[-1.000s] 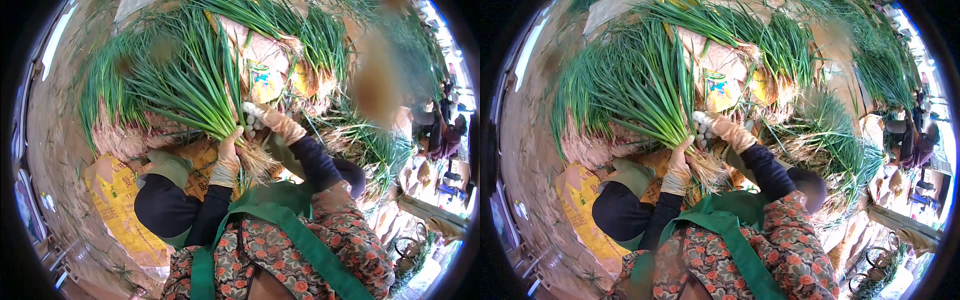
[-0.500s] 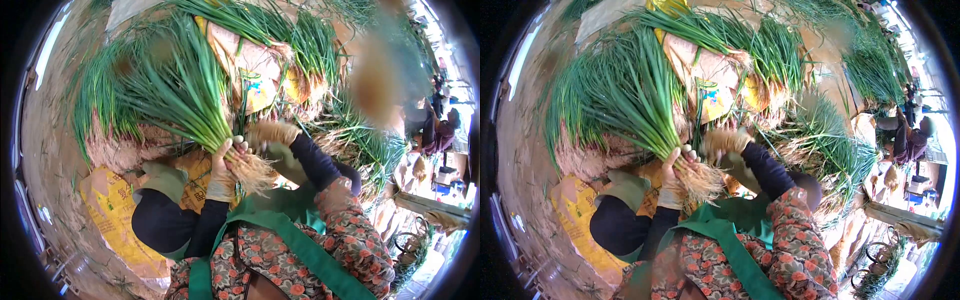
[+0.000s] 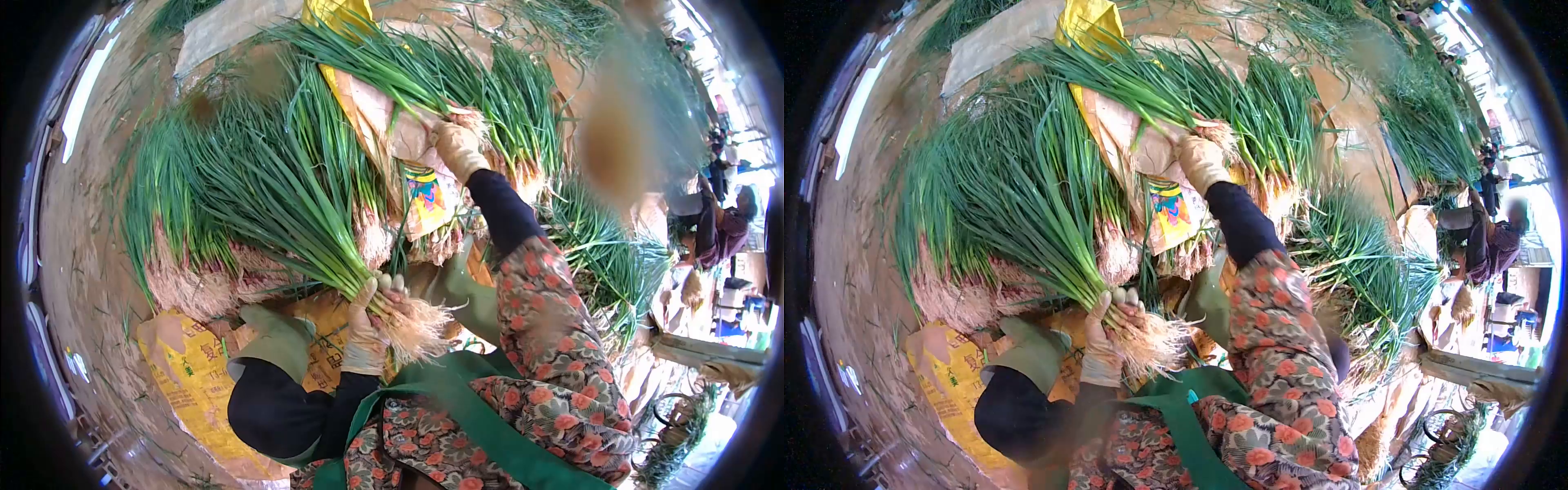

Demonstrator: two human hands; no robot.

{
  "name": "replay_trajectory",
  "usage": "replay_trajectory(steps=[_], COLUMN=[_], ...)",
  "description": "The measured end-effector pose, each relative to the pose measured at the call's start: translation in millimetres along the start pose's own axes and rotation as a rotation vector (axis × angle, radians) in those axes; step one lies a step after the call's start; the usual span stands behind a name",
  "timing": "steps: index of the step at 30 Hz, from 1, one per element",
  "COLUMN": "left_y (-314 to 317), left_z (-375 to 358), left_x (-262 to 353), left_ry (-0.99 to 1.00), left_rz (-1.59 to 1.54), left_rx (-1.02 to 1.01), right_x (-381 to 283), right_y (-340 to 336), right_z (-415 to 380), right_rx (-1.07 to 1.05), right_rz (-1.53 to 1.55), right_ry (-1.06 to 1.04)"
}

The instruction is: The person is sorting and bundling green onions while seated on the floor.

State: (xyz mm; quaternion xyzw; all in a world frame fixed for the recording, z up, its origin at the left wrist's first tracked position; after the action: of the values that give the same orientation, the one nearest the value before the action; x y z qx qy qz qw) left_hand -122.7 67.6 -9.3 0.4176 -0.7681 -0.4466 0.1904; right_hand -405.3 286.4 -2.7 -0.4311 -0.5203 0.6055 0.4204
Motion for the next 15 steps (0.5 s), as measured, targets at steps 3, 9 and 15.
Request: replay_trajectory(steps=[3,9,15], left_y=[14,0,3], left_z=[-5,-2,-3], left_x=[6,10,-11], left_ry=[0.12,0.161,0.037], left_rz=[0.084,0.442,0.318], left_rx=[0.19,0.243,0.144], right_x=[-101,-196,-172], right_y=[-75,-36,-39], right_z=[-73,-217,-181], right_rx=[-0.004,-0.543,-0.57], right_rz=[0.15,0.519,1.509], right_ry=[-0.343,-0.664,0.331])
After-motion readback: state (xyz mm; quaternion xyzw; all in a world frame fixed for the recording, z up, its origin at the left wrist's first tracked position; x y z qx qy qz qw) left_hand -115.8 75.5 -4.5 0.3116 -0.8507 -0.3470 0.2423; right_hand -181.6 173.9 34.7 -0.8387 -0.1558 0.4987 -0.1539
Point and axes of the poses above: each hand's wrist, its own z-axis towards the middle knuckle, its own y-axis out of the palm, x = y × z, the point moved 8 cm from there along z, towards the middle knuckle, and after that the axes turned 10 degrees about -y, right-handed, at the moved point
